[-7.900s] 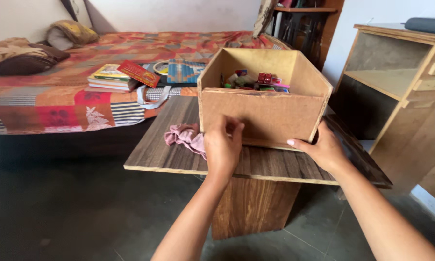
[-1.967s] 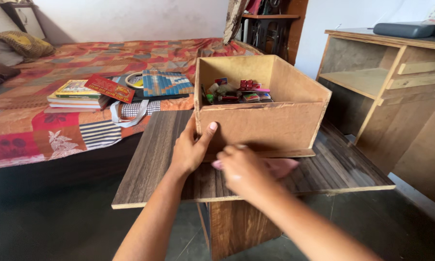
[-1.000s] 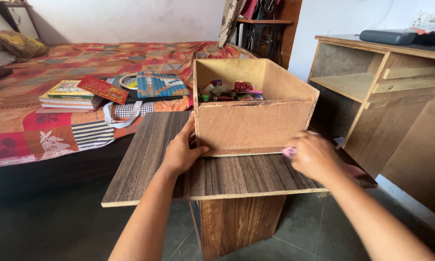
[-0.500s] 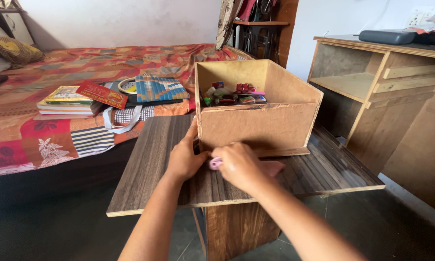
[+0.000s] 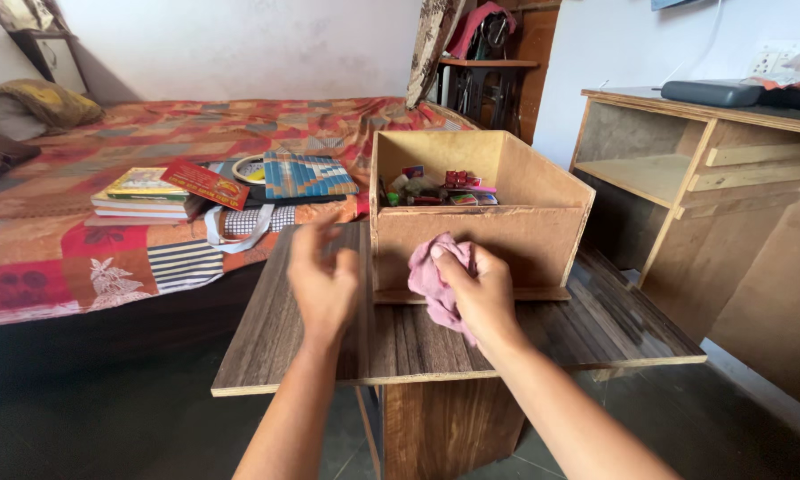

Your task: The person wipes the exterior and interior surfaces of a wooden drawer with a pink cloth. They rotate the drawer to clean all sides, including the front with a metal handle, the back, and the inside walls, while small items remain inside.

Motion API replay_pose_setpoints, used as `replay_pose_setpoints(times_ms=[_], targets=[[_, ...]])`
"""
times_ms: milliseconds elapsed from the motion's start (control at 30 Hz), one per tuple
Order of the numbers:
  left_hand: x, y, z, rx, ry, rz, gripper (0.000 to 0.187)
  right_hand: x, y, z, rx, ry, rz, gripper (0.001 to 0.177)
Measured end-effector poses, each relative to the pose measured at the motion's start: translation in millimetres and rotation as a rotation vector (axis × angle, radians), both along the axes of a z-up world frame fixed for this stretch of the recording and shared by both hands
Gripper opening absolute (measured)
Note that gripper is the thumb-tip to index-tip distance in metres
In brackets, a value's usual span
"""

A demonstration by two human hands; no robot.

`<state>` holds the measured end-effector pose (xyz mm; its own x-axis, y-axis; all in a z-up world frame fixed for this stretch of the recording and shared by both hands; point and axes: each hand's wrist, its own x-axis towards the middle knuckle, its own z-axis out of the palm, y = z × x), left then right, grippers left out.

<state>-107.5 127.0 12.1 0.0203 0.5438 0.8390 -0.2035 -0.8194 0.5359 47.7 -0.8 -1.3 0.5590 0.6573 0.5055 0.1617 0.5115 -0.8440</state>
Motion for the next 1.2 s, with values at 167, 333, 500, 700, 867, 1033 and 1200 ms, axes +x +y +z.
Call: replay_pose_setpoints(times_ms=[167,333,500,700,867,1033,1200], targets=[[-11.8,-32.3,16.3,0.157,0.064,0.118,0.018,-39.8,13.9,21.1,-0.008,-0.102,-0.083,0.013],[-4.6,-42.1,16.1,0.206,0.238,0.229,0.024,-56.3,19.4,36.9,0.074,-0.106,0.034,0.014],[-0.4,-31.2,13.1,0.039,0.146,0.346,0.024,-47.6,6.9,53.9,0.33,-0.841,-0.593,0.016],[-1.4,-25.4,12.1,0.019,0.079,0.441,0.02,-20.9,21.0,80.9,0.122,-1.183,-0.684,0.037],[0.9,-21.3,15.9,-0.082,0.093,0.494,0.017,-10.9,23.7,81.9,-0.054,-1.215,-0.636,0.031],[-1.2,-23.1,14.7,-0.055,0.053,0.467,0.014,-16.1,3.3,89.6,-0.033,-1.113,-0.502,0.027],[-3.9,-27.5,16.2,-0.027,-0.001,0.448,0.018,-34.8,-17.3,98.1,-0.011,-1.079,-0.393,0.026]])
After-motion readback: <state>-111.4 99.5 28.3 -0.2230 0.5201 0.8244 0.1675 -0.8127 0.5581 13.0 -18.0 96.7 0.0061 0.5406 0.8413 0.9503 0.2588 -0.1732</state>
